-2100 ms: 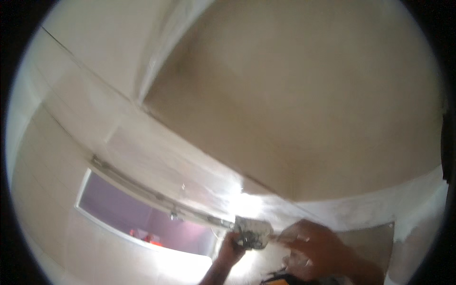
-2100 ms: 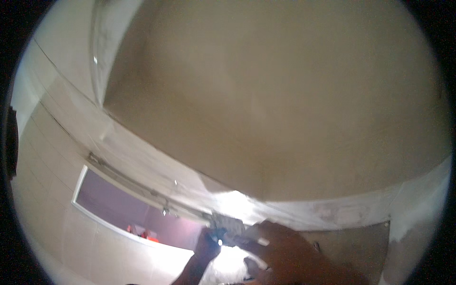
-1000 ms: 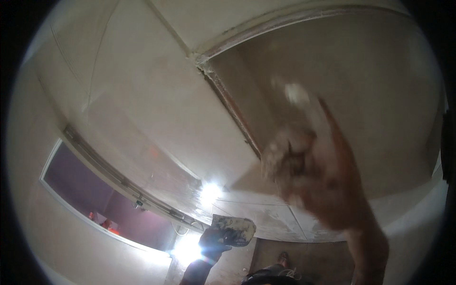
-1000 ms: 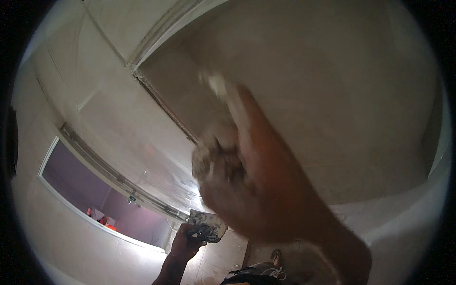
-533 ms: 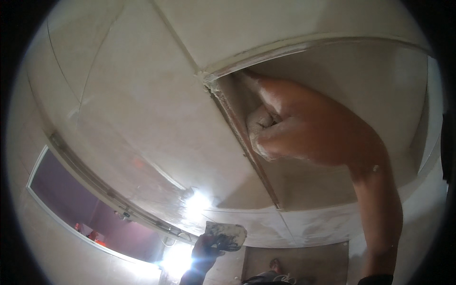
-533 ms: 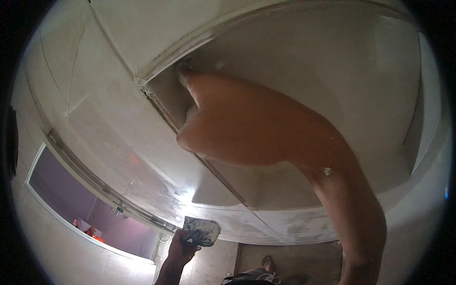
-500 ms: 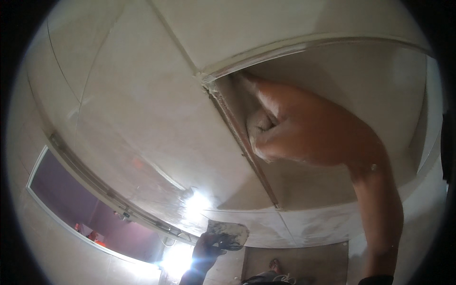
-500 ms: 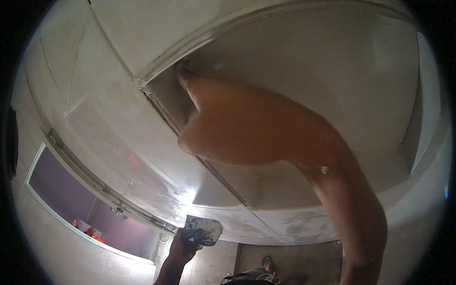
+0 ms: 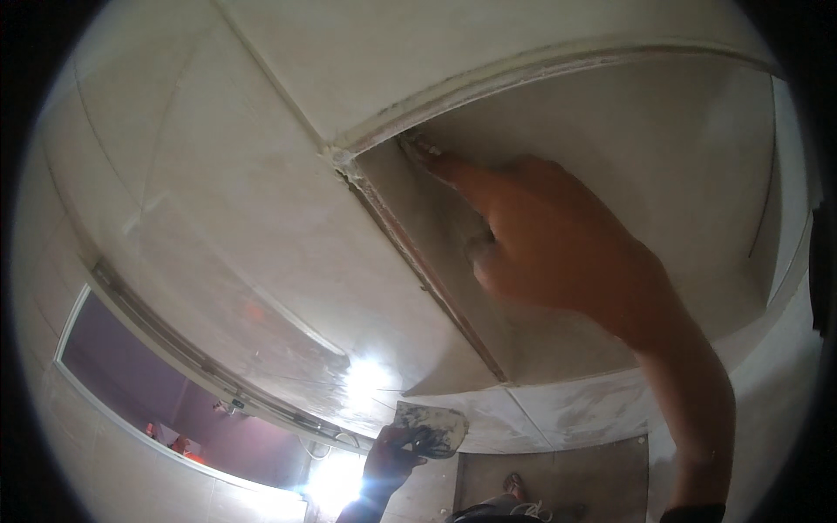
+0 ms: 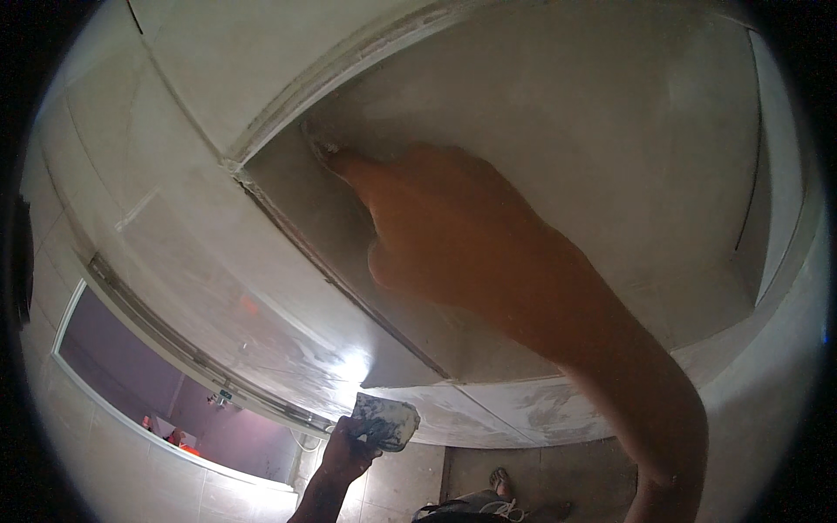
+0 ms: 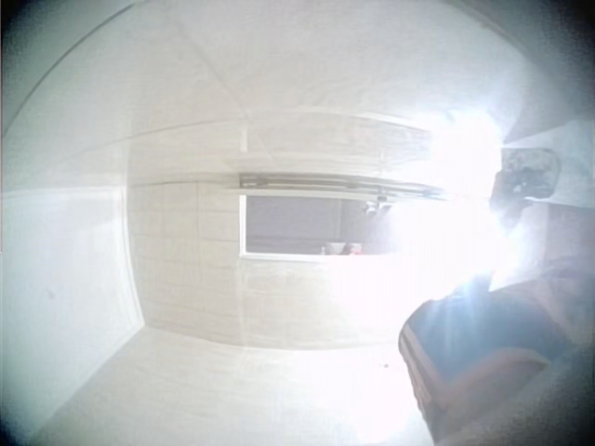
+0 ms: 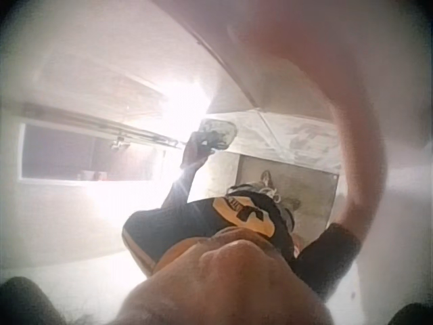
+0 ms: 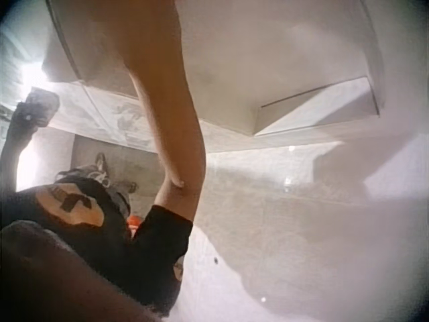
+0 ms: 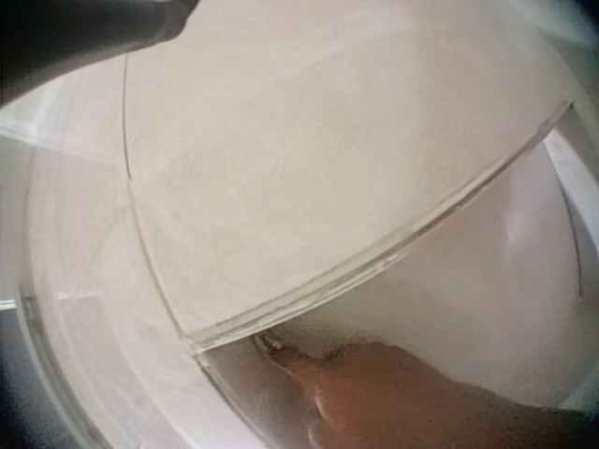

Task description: The person applies joint compound to the corners and joints of a tiled wall and ceiling using their fingers and a putty knife, picking up material from a hand-held palette.

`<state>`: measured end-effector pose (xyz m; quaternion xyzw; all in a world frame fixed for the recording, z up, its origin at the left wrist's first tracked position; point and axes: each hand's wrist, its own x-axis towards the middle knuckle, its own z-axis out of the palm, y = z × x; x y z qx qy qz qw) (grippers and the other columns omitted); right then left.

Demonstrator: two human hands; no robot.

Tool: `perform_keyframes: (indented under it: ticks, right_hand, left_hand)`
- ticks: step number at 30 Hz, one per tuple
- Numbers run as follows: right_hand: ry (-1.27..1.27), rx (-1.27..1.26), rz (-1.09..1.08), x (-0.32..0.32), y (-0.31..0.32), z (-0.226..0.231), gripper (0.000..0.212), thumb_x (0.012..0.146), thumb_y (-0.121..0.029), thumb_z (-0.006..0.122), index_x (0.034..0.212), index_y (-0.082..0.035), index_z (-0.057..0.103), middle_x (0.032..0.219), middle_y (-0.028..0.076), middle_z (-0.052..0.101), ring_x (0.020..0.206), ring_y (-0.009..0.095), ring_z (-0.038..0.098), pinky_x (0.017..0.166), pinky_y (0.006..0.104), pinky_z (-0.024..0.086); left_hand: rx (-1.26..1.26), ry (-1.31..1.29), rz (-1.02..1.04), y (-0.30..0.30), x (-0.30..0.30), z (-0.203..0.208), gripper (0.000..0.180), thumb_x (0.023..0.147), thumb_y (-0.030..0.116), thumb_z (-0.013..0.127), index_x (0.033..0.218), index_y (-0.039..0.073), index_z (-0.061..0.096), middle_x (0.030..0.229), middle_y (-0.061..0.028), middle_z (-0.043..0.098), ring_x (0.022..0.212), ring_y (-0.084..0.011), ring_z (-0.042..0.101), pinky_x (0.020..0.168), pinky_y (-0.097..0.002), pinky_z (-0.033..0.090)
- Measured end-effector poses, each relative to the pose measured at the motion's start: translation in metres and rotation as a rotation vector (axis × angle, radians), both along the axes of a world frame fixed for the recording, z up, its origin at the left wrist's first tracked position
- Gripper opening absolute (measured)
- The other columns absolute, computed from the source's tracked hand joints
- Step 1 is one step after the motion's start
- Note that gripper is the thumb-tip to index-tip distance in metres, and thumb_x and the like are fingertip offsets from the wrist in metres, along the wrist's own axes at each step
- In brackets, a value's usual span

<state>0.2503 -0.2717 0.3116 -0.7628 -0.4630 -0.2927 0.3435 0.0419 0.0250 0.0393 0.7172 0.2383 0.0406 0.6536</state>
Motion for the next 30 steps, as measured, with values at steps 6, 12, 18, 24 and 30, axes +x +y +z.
perform_keyframes:
  ticks: [6, 12, 18, 24, 30]
  right_hand:
    - [-0.015, 0.004, -0.081, -0.011, -0.010, 0.006, 0.071, 0.064, -0.001, 0.055, 0.134, -0.006, 0.042, 0.057, 0.019, 0.055, 0.051, 0.034, 0.055, 0.060, 0.0419, 0.049]
    - [0.012, -0.002, -0.108, -0.007, -0.007, 0.005, 0.070, 0.065, -0.001, 0.055, 0.133, -0.008, 0.043, 0.055, 0.018, 0.053, 0.055, 0.034, 0.056, 0.062, 0.0418, 0.049]
    - [0.016, 0.029, -0.124, -0.017, -0.011, 0.012, 0.068, 0.066, 0.000, 0.056, 0.132, -0.008, 0.044, 0.058, 0.017, 0.056, 0.055, 0.034, 0.057, 0.062, 0.0419, 0.049]
    - [0.199, 0.086, -0.070, -0.021, -0.026, 0.005, 0.072, 0.067, 0.006, 0.052, 0.137, -0.004, 0.036, 0.056, 0.011, 0.055, 0.055, 0.019, 0.057, 0.057, 0.0313, 0.047]
    - [0.550, 0.376, 0.357, -0.020, -0.013, -0.007, 0.085, 0.069, 0.007, 0.049, 0.145, -0.001, 0.012, 0.061, 0.000, 0.047, 0.054, 0.007, 0.042, 0.052, 0.0228, 0.038]
  left_hand:
    - [0.037, 0.018, -0.001, 0.002, -0.008, -0.002, 0.056, 0.064, -0.005, 0.074, 0.113, 0.000, 0.047, 0.108, -0.0144, 0.061, 0.101, -0.0221, 0.059, 0.085, -0.0302, 0.049]
    - [0.389, -0.036, -0.104, -0.001, -0.005, 0.006, 0.038, 0.068, 0.009, 0.070, 0.104, 0.002, 0.061, 0.104, -0.0099, 0.061, 0.098, -0.0211, 0.054, 0.079, -0.0299, 0.047]
    - [0.656, -0.140, -0.121, 0.014, -0.015, -0.023, 0.037, 0.082, 0.023, 0.052, 0.112, 0.003, 0.050, 0.099, -0.0104, 0.061, 0.079, -0.0210, 0.062, 0.053, -0.0303, 0.050]
    - [-0.123, -0.064, 0.111, 0.015, -0.014, -0.010, 0.037, 0.065, 0.010, 0.071, 0.100, 0.002, 0.061, 0.104, -0.0108, 0.061, 0.092, -0.0226, 0.059, 0.074, -0.0308, 0.049]
    - [-0.050, -0.077, 0.186, 0.022, -0.012, -0.026, 0.039, 0.081, 0.027, 0.051, 0.112, 0.003, 0.051, 0.097, -0.0103, 0.062, 0.079, -0.0221, 0.063, 0.058, -0.0315, 0.050]
